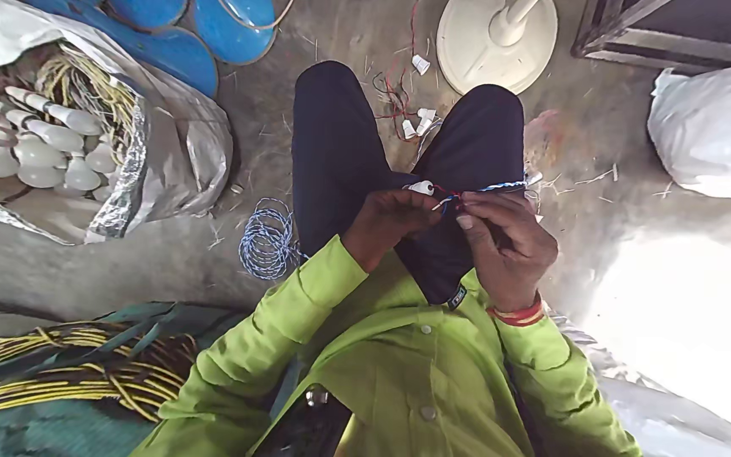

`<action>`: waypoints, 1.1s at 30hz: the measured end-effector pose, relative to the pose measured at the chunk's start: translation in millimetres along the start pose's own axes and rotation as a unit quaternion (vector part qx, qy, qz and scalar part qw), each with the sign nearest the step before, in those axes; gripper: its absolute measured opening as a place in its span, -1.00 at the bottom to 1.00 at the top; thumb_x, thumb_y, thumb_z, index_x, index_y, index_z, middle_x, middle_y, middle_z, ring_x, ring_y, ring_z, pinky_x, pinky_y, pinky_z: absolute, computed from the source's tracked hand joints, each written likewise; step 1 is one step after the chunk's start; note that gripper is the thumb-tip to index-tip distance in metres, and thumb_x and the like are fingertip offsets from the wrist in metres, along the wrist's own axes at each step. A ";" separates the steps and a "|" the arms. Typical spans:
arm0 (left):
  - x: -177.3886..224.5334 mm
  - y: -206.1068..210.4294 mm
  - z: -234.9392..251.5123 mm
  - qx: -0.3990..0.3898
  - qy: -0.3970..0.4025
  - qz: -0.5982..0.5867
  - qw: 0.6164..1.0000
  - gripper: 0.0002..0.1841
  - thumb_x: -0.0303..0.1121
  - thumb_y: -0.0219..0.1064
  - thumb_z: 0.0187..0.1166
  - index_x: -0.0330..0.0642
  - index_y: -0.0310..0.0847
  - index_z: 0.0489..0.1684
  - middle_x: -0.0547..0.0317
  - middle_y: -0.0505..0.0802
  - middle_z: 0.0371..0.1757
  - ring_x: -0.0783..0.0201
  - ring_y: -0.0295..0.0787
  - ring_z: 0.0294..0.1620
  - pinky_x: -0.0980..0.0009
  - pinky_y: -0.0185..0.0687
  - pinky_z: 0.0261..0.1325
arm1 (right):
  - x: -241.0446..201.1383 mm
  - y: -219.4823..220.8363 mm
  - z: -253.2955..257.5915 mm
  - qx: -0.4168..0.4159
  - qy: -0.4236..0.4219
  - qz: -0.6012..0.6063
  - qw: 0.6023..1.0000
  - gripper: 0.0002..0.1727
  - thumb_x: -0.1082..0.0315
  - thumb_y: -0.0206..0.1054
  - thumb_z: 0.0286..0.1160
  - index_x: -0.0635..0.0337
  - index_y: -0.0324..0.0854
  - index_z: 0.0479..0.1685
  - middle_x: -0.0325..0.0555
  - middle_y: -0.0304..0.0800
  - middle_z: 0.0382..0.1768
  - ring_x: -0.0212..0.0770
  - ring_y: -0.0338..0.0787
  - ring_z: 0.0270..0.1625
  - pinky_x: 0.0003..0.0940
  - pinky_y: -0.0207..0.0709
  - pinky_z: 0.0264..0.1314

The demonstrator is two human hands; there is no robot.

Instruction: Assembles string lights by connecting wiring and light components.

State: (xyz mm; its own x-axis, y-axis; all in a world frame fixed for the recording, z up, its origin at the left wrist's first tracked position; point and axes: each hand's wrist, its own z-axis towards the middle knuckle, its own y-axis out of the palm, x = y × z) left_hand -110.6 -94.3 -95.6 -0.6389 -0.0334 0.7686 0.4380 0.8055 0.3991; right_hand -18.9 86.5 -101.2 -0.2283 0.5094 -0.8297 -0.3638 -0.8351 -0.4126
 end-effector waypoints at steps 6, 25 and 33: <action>0.0 1.0 -2.8 -0.016 0.022 0.028 0.999 -0.90 -0.61 0.40 0.50 -0.35 0.77 -0.12 0.21 0.85 -0.33 0.47 0.69 -0.41 0.56 0.64 -0.32 | -2.1 2.4 -0.6 -0.002 -0.009 -0.086 0.996 -0.83 0.35 0.46 0.54 0.18 0.89 -0.03 -0.07 0.88 -0.07 -0.20 0.76 0.12 -0.26 0.57 0.27; -4.7 12.7 -14.4 0.076 0.184 0.233 0.952 -0.89 -0.51 0.51 0.48 -0.28 0.83 -0.12 0.14 0.91 -0.21 0.42 0.85 -0.30 0.49 0.83 -0.20 | -13.3 4.2 -1.1 0.016 0.026 -0.157 0.987 -0.88 0.32 0.49 0.42 0.17 0.87 -0.27 -0.07 0.87 -0.21 -0.17 0.75 0.03 -0.30 0.56 0.15; -9.9 13.9 -14.2 0.126 0.344 0.434 0.823 -0.87 -0.45 0.49 0.48 -0.24 0.90 -0.14 0.04 0.93 -0.13 0.23 0.85 0.01 0.32 0.74 0.18 | -13.1 4.8 -1.6 -0.006 -0.002 -0.180 0.984 -0.85 0.33 0.42 0.51 0.23 0.84 -0.25 -0.02 0.88 -0.24 -0.10 0.79 -0.01 -0.15 0.51 0.27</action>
State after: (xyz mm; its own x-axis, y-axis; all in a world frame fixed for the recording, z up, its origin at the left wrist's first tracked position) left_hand -89.2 -91.2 -90.6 0.3922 0.3616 0.8458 0.3399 0.7974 -0.4986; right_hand -16.2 75.4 -93.0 -0.0905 0.7732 -0.6276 -0.4105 -0.6031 -0.6839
